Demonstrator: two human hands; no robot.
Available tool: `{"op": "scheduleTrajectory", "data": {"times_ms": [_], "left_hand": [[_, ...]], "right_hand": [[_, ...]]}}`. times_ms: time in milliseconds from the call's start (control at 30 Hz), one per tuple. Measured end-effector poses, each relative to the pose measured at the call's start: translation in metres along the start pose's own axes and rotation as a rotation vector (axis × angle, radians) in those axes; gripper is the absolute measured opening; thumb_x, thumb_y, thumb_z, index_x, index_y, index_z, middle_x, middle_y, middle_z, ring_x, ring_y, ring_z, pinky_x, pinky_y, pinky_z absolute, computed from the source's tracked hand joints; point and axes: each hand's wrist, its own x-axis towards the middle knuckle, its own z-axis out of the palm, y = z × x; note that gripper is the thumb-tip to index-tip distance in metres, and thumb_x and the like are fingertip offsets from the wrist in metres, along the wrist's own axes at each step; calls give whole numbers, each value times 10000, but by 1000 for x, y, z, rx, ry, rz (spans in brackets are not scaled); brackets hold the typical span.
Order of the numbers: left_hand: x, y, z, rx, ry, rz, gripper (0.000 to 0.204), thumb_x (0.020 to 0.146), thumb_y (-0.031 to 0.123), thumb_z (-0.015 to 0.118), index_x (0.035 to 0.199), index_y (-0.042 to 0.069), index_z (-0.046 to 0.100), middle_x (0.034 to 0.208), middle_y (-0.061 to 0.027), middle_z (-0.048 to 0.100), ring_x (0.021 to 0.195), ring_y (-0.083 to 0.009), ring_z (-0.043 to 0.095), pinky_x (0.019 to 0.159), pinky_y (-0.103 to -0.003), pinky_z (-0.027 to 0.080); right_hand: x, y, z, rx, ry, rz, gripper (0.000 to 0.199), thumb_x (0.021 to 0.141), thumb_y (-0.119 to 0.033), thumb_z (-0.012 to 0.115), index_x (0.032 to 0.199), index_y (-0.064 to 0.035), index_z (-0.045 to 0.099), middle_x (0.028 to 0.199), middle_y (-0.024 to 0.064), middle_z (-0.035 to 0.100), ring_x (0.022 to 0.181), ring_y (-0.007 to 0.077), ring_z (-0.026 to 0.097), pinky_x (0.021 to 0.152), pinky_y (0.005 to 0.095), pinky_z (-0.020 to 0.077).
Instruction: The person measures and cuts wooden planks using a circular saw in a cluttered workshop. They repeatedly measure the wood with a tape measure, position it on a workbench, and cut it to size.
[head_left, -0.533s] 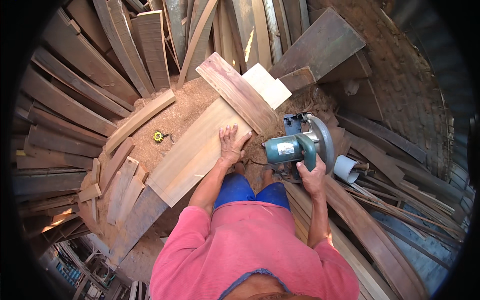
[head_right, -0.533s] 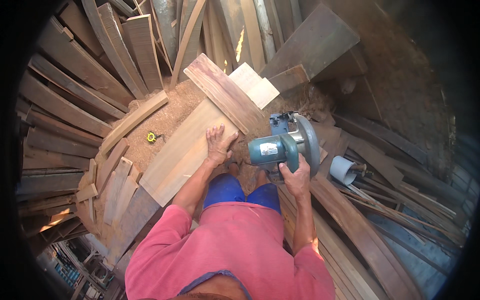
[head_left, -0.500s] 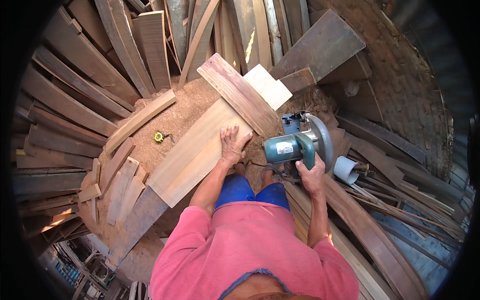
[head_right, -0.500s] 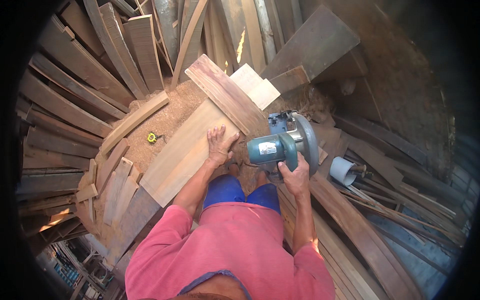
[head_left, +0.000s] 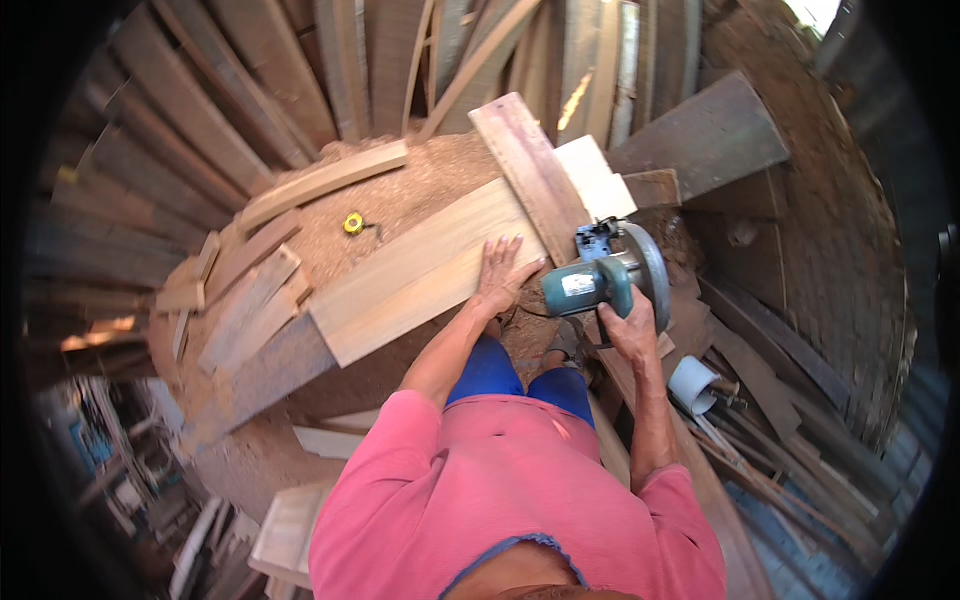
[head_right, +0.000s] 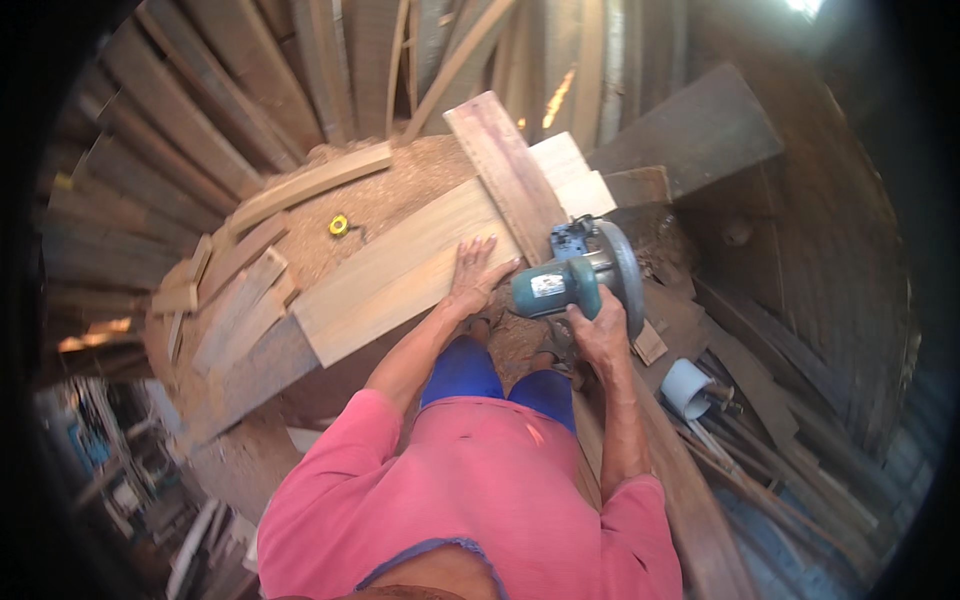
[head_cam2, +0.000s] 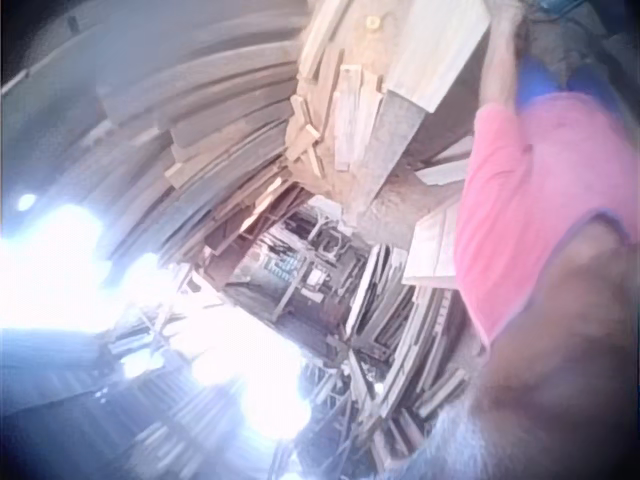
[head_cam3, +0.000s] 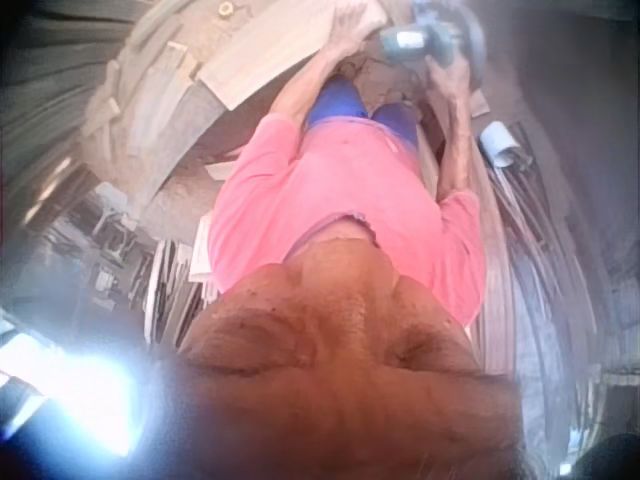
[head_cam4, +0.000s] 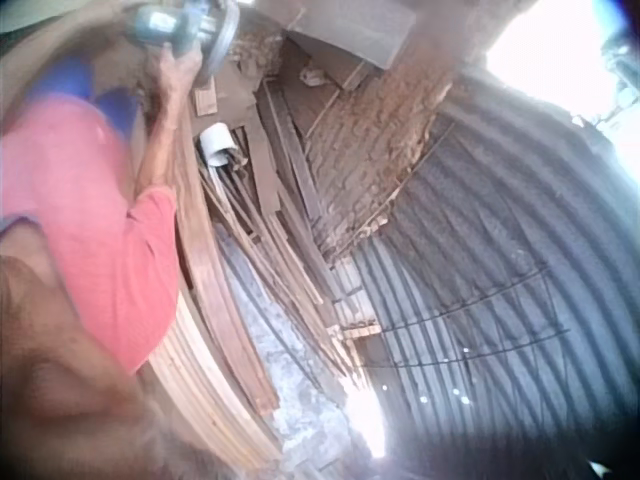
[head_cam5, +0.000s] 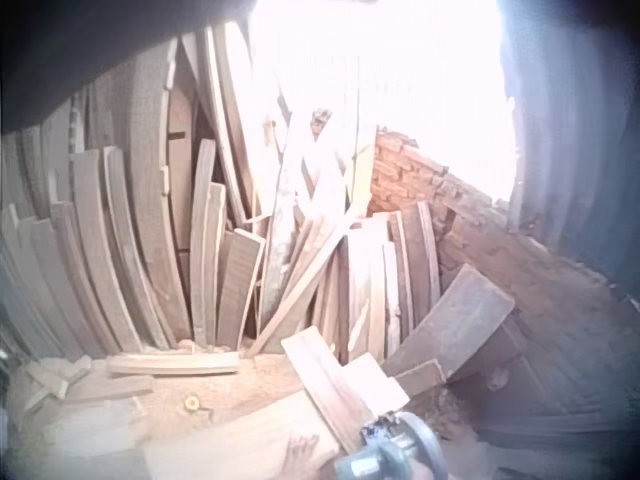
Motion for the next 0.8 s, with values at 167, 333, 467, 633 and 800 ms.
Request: {"op": "scheduleTrajectory", "data": {"times_ms": [167, 333, 467, 633, 800], "left_hand": [[-60, 49, -49, -244, -146, -300, 781, 831, 367, 841, 1511, 168, 513, 1567, -266, 436, 1475, -453, 373, 1217, -587, 294], [-238, 135, -38, -421, -634, -762, 624, 1035, 511, 563, 1375, -6, 479, 1144, -338, 702, 1116, -542, 667, 925, -618, 514], [-289, 191, -52, -587, -480, -958, 540, 1058, 452, 536, 1262, -47, 502, 1091, -371, 693, 1055, -552, 675, 904, -613, 515], [-301, 211, -36, -772, -323, -892, 370, 1045, 336, 524, 1137, -16, 590, 1079, -327, 691, 1047, -516, 673, 863, -583, 520], [-332, 232, -22, -982, -302, -550, 349, 1038, 315, 516, 907, 10, 621, 865, -141, 626, 845, -258, 606, 794, -426, 485]], "right_hand": [[12, 14, -17, -33, -59, -86, 306, 863, -114, 738, 1139, 16, 708, 985, 193, 754, 935, 329, 737, 874, 412, 546], [19, 20, -18, -4, -119, -51, 287, 877, -103, 740, 1125, 36, 700, 949, 173, 750, 902, 282, 719, 858, 404, 546], [22, 39, -20, 52, -174, -64, 222, 912, -90, 725, 1097, 23, 683, 862, 101, 703, 722, 194, 655, 687, 362, 542], [14, 32, -24, 132, -249, -36, 153, 933, -83, 711, 1057, -17, 649, 774, 21, 623, 578, 114, 570, 513, 292, 464], [22, 35, -29, 64, -226, -118, 135, 914, -102, 727, 1001, -30, 652, 727, 13, 600, 552, 114, 563, 496, 301, 461]]}}
